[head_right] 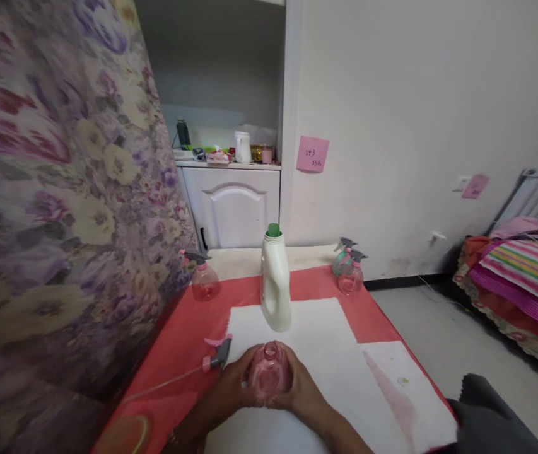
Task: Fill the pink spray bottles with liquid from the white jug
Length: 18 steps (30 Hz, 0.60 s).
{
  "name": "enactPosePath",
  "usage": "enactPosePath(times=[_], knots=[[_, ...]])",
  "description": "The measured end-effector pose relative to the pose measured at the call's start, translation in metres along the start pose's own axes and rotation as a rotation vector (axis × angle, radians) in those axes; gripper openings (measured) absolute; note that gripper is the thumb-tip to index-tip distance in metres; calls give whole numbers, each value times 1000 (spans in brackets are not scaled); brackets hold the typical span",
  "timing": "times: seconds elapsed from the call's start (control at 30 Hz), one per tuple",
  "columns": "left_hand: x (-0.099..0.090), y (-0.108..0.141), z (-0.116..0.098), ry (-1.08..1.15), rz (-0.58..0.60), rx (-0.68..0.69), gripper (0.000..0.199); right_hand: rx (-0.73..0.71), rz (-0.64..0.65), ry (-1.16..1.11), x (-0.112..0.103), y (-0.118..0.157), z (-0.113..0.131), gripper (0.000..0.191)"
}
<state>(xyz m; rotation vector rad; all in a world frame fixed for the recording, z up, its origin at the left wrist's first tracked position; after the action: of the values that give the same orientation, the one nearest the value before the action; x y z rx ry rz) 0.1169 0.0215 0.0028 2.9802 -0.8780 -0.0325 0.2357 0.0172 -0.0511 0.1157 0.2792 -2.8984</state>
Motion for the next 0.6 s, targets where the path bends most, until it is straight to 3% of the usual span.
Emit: enactPosePath(times=[0.17, 0.23, 0.4, 0.5, 0.6], knots=[[12, -5, -2, 62, 1, 31, 69, -12, -42, -12, -22, 11, 22, 80], [8, -8, -1, 69, -64, 34, 57, -2, -86, 34, -37, 21, 27, 77], [-44, -9, -3, 17, -415, 139, 34, 43, -213, 104, -68, 42, 22, 75], [-79, -1, -5, -9, -595, 209, 38, 31, -259, 165, -74, 51, 15, 77], [-103, 10, -10, -76, -688, 222, 41, 10, -278, 208, -75, 56, 10, 77]])
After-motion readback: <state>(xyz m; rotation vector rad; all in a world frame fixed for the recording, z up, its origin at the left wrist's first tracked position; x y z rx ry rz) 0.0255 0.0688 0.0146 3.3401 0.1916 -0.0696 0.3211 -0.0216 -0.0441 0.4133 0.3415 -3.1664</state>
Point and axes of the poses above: each hand's wrist, its own y-axis away from the middle knuckle, its own x-axis out of the palm, z = x × y, the point moved 9 cm from there along -y, towards the middle knuckle, and after that the axes turned 13 degrees about y, right-handed, at the moved point
